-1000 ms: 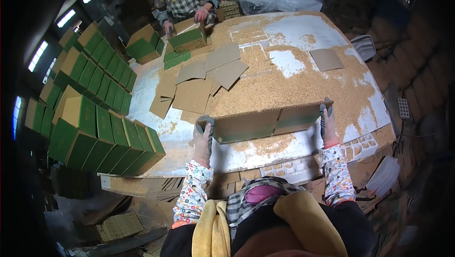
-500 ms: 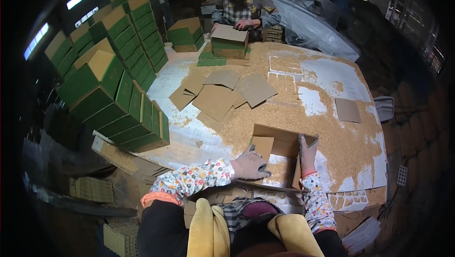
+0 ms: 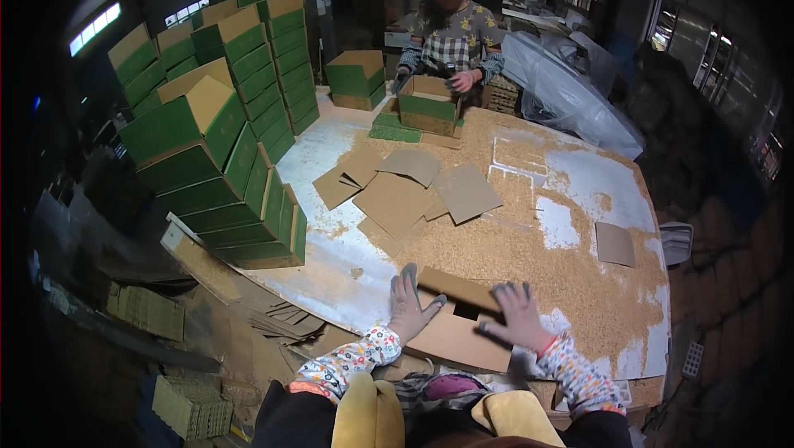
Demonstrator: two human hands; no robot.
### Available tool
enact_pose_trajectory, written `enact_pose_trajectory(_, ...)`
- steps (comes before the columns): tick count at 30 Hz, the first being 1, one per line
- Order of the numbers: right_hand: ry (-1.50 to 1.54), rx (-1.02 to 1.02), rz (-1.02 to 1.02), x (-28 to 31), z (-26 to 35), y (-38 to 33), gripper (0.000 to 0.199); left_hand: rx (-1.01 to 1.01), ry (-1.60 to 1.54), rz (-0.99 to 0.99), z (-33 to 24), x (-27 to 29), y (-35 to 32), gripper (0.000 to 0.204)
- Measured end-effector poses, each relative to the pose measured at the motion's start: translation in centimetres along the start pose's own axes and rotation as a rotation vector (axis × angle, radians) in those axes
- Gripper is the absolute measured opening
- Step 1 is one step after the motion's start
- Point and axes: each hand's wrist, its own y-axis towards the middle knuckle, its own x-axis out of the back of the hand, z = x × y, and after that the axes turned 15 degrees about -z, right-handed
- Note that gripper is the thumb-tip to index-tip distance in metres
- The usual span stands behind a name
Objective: The person folds cardboard flats into boxes, inserts a foam tray into each, and stacks the completed boxes.
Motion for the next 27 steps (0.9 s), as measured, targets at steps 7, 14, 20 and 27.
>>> enact_pose_trajectory(7,1.597,-1.062,-0.284,-14.8,-3.5,-7.8,0.093,0.876,-0.701,0.718,7.3,-2.6,2.0,0.091)
enact_pose_trajectory(14,1.487,-1.114,0.111,-6.8,-7.9,0.6,0.069,-0.819,0.116,0.554,9.2,7.0,-0.2,0.058)
enact_pose_trajectory(20,0.699,-0.970,-0.158,-12.7,-0.3,5.4,0.059,0.059,-0.225,0.113,6.4,0.2,9.0,0.066)
enact_pose_trajectory(27,1.845,-1.450,-0.233,-24.2,-15.6,19.6,0.019,0.273,-0.520,0.282,9.3,-1.8,10.1,0.032)
